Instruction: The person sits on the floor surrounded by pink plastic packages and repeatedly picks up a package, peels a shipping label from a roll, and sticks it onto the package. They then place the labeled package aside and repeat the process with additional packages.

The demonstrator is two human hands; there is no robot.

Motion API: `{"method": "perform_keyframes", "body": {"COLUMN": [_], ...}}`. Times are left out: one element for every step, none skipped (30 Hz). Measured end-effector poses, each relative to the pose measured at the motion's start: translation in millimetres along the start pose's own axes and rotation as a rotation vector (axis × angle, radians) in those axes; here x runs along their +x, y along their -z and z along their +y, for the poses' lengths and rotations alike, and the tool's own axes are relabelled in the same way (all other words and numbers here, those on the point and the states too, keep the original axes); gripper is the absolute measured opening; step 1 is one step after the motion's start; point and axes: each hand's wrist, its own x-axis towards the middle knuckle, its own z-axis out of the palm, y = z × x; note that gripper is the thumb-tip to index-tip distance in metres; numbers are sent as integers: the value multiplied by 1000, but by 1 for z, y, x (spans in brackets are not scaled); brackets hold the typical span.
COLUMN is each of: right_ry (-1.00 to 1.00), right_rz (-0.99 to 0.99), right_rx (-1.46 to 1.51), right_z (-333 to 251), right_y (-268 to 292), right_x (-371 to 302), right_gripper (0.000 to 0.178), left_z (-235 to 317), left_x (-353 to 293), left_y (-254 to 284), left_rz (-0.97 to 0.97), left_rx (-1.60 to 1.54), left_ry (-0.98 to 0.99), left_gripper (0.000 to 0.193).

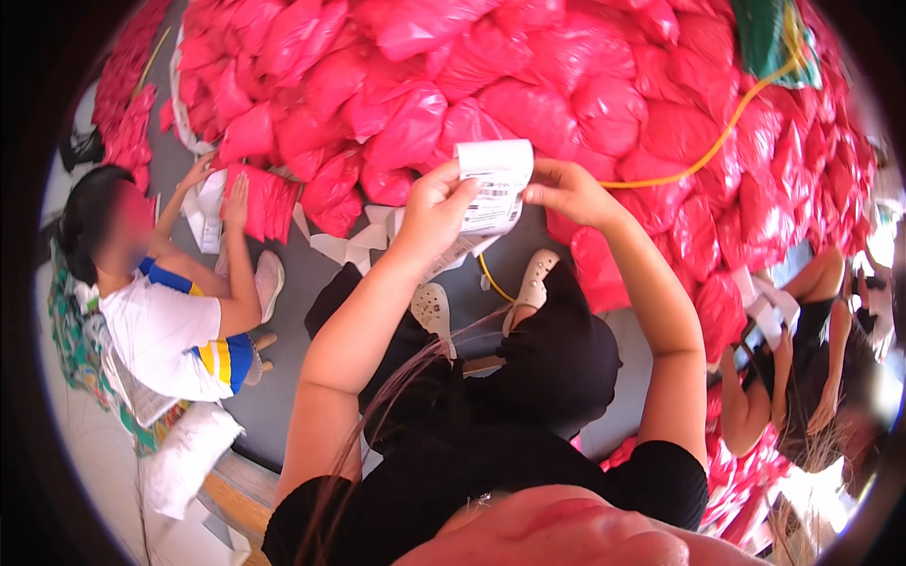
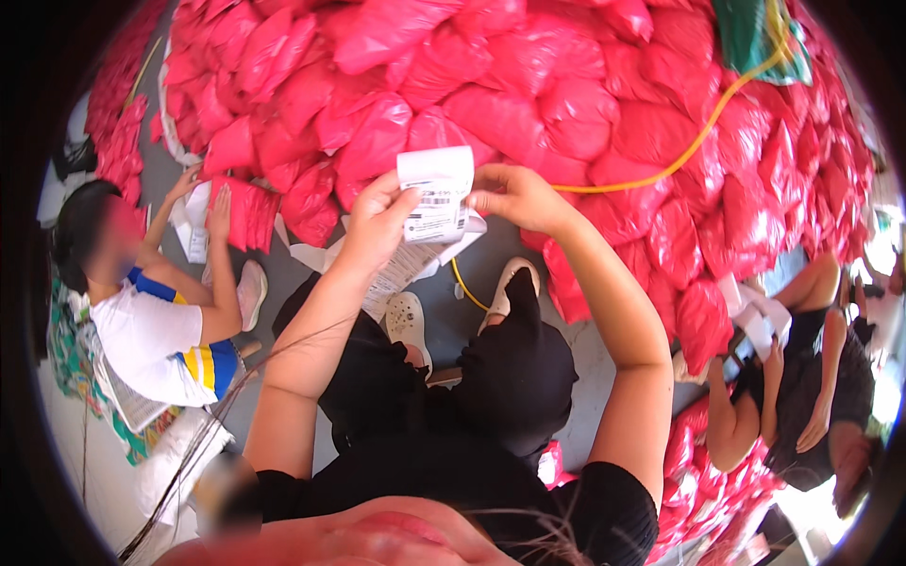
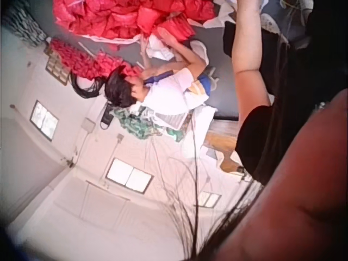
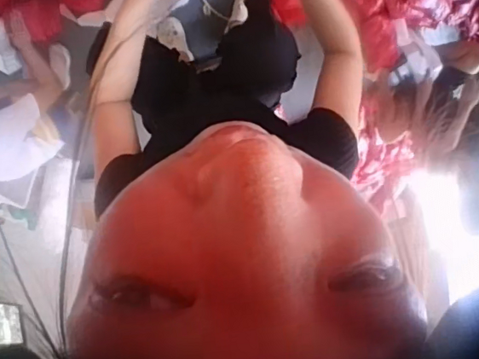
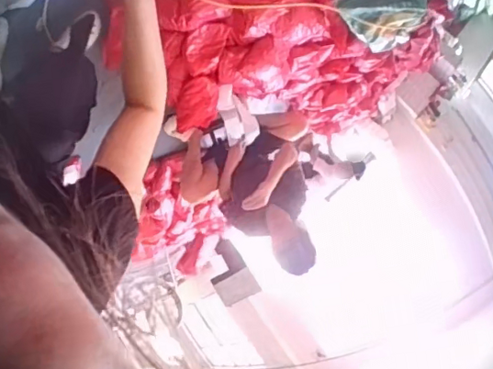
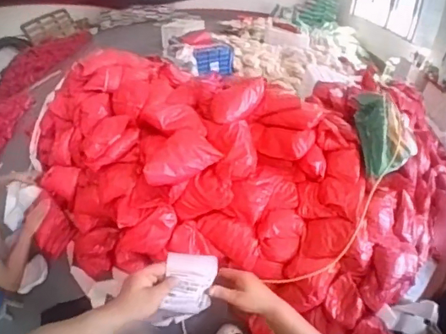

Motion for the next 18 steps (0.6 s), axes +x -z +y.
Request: {"method": "perform_keyframes", "body": {"right_ry": [26, -77, -99, -144, -192, -175, -157, -209, -261, -267, -270, -276, -293, -313, -331, -232, -186, -142], "right_rz": [51, 163, 190, 248, 305, 398, 495, 545, 600, 672, 757, 1004, 1088, 1186, 1114, 1073, 1006, 929], "right_rx": [58, 118, 294, 383, 475, 392, 309, 354, 402, 413, 422, 253, 197, 135, 190, 23, 86, 153], "right_z": [2, 4, 2, -4, -18, -26, -33, -38, -44, -51, -58, -43, -33, -23, -32, -37, -37, -29], "right_y": [0, 5, 16, 27, 33, 33, 29, 25, 22, 18, 19, 33, 33, 38, 27, 18, 24, 33], "right_x": [17, 39, 61, 84, 106, 132, 161, 191, 223, 253, 284, 318, 330, 339, 333, 320, 305, 286], "right_gripper": [35, 33, 37, 40, 44, 51, 59, 71, 83, 85, 88, 85, 81, 77, 72, 54, 48, 41], "left_z": [5, 4, 3, 6, 8, 11, 13, 14, 14, 9, 10, 12, 12, 17, 13, 12, 15, 17], "left_x": [3, 7, 11, 13, 13, 15, 17, 17, 18, 21, 25, 35, 37, 40, 39, 38, 38, 39], "left_y": [-3, -2, 1, 7, 13, 17, 22, 27, 32, 37, 39, 32, 34, 33, 47, 59, 66, 77], "left_rz": [71, 107, 134, 175, 218, 255, 278, 296, 310, 323, 331, 307, 313, 282, 324, 378, 428, 473], "left_rx": [-58, -78, -102, -129, -154, -179, -183, -186, -187, -163, -153, -147, -139, -203, -182, -177, -180, -177], "left_ry": [6, -31, -63, -75, -86, -98, -102, -102, -101, -99, -105, -105, -98, -114, -139, -170, -210, -235], "left_gripper": [23, 23, 23, 23, 22, 22, 22, 22, 22, 22, 22, 22, 22, 22, 22, 23, 23, 24]}}
